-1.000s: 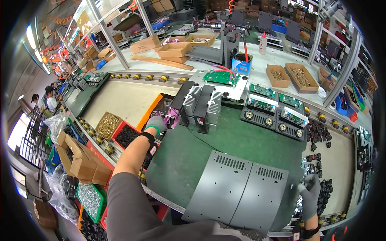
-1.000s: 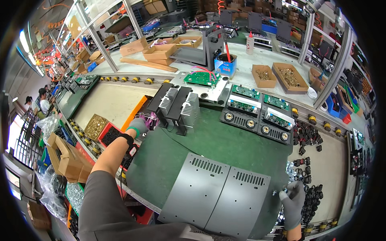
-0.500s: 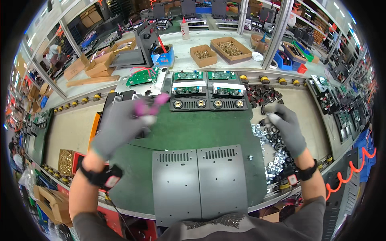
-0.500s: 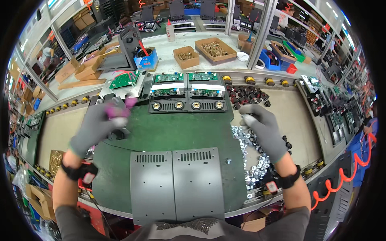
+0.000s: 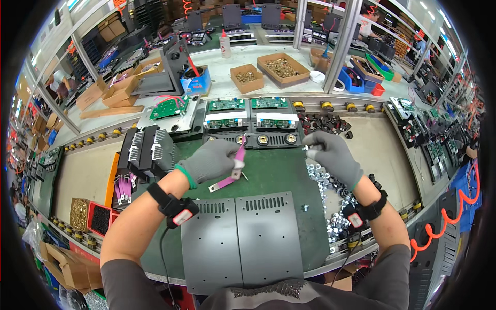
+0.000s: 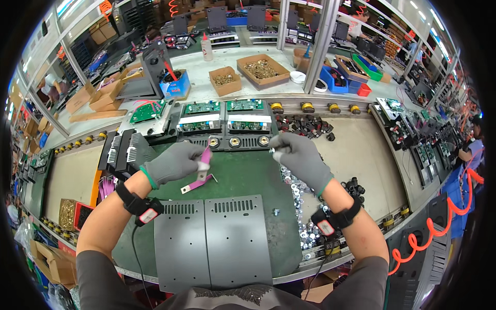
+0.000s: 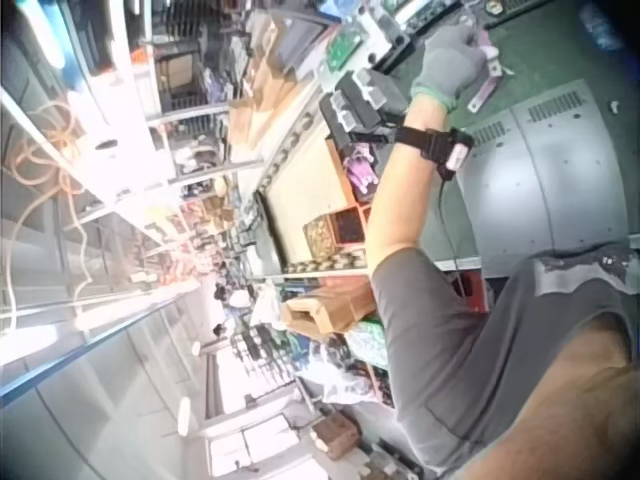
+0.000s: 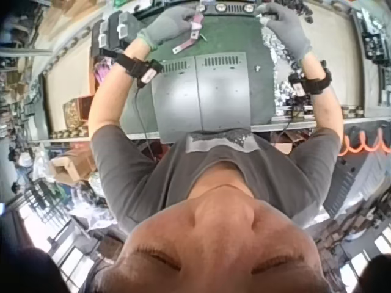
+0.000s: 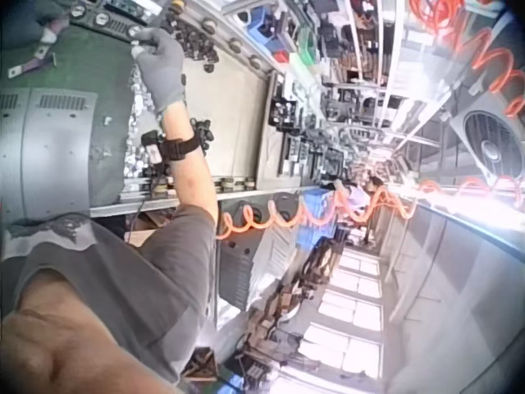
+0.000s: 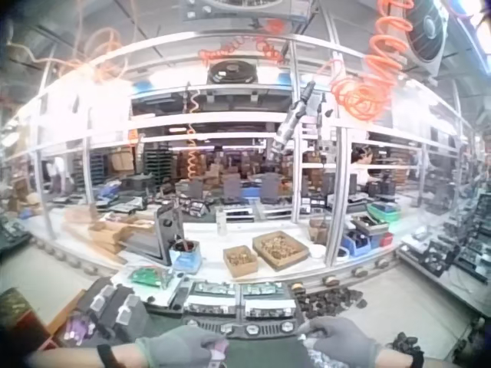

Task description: Assemble electronic power inverters by installing grommets, circuit boards, and fastening metal casings using a pneumatic screwdriver on an assembly line.

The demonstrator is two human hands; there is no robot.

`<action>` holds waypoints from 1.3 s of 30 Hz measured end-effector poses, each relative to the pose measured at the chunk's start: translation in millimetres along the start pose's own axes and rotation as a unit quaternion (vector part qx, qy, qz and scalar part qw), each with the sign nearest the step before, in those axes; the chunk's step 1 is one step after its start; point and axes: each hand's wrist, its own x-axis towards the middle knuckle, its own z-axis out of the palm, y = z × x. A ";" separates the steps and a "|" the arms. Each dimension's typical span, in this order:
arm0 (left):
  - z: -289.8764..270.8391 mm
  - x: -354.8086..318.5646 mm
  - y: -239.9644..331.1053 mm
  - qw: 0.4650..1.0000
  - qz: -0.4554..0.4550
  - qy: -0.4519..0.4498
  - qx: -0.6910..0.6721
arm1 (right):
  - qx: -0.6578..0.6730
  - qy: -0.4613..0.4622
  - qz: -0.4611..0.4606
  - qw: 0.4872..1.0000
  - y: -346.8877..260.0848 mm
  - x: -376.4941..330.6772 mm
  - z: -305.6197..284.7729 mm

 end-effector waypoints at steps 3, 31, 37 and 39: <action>17.3 33.1 23.8 0.991 0.050 0.122 0.034 | -0.049 0.034 0.021 0.998 11.2 19.0 -0.5; 33.9 123.6 50.7 0.969 0.006 0.080 -0.233 | -0.202 0.015 -0.009 0.979 76.3 72.7 28.7; 67.8 145.7 38.8 0.960 0.135 0.234 -0.074 | -0.344 -0.051 -0.075 0.935 83.7 78.2 14.5; 73.1 147.1 39.7 0.905 0.256 0.331 0.082 | -0.325 -0.056 -0.032 0.943 84.7 81.5 17.7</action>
